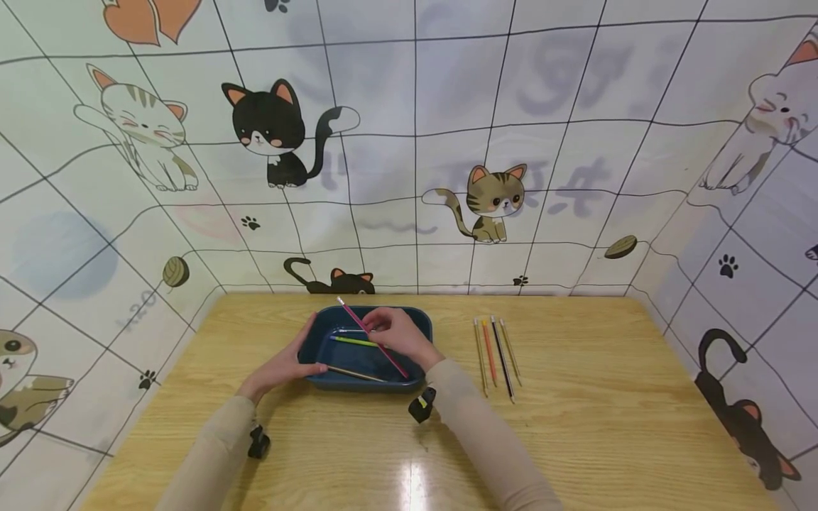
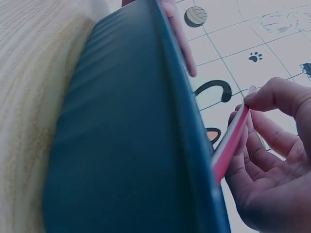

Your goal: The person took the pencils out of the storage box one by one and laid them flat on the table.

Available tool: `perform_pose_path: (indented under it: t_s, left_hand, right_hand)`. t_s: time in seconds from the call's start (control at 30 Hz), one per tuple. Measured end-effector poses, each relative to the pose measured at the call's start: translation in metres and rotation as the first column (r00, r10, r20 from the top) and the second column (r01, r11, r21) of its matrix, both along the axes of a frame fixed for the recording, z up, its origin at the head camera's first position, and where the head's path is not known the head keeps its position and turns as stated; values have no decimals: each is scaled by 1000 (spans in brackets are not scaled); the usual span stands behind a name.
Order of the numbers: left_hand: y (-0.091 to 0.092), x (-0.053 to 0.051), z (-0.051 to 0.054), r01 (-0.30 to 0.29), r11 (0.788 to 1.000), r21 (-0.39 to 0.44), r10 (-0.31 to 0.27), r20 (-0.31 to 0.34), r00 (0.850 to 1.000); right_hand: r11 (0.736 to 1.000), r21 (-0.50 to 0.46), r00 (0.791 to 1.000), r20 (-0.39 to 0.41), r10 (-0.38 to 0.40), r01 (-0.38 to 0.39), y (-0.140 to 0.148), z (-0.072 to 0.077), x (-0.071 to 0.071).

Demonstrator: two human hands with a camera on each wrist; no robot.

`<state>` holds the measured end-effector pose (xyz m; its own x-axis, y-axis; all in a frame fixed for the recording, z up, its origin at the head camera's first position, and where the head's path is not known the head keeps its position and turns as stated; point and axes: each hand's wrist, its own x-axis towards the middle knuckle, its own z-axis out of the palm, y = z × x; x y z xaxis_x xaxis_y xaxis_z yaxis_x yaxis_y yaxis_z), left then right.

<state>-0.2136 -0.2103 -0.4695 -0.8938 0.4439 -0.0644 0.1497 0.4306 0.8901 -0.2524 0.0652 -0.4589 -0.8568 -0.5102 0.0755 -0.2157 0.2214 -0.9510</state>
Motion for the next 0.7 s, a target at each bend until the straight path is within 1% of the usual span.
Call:
perform_pose_path:
  t_s: [0.23, 0.4, 0.53, 0.7]
  left_hand:
    - [0, -1, 0, 3, 1000, -2, -3, 16, 1000]
    - [1, -1, 0, 6, 1000, -8, -6, 1, 1000]
    - [1, 1, -1, 6, 1000, -10, -6, -6, 1000]
    - [1, 2, 0, -2, 1000, 6, 2, -14, 1000]
  right_hand:
    - [1000, -15, 1000, 5, -12, 12, 4, 7, 1]
    - [1000, -22, 1000, 7, -21, 21, 9, 10, 4]
    - [999, -10, 999, -4, -47, 47, 15, 13, 7]
    - [998, -10, 998, -15, -60, 60, 24, 17, 11]
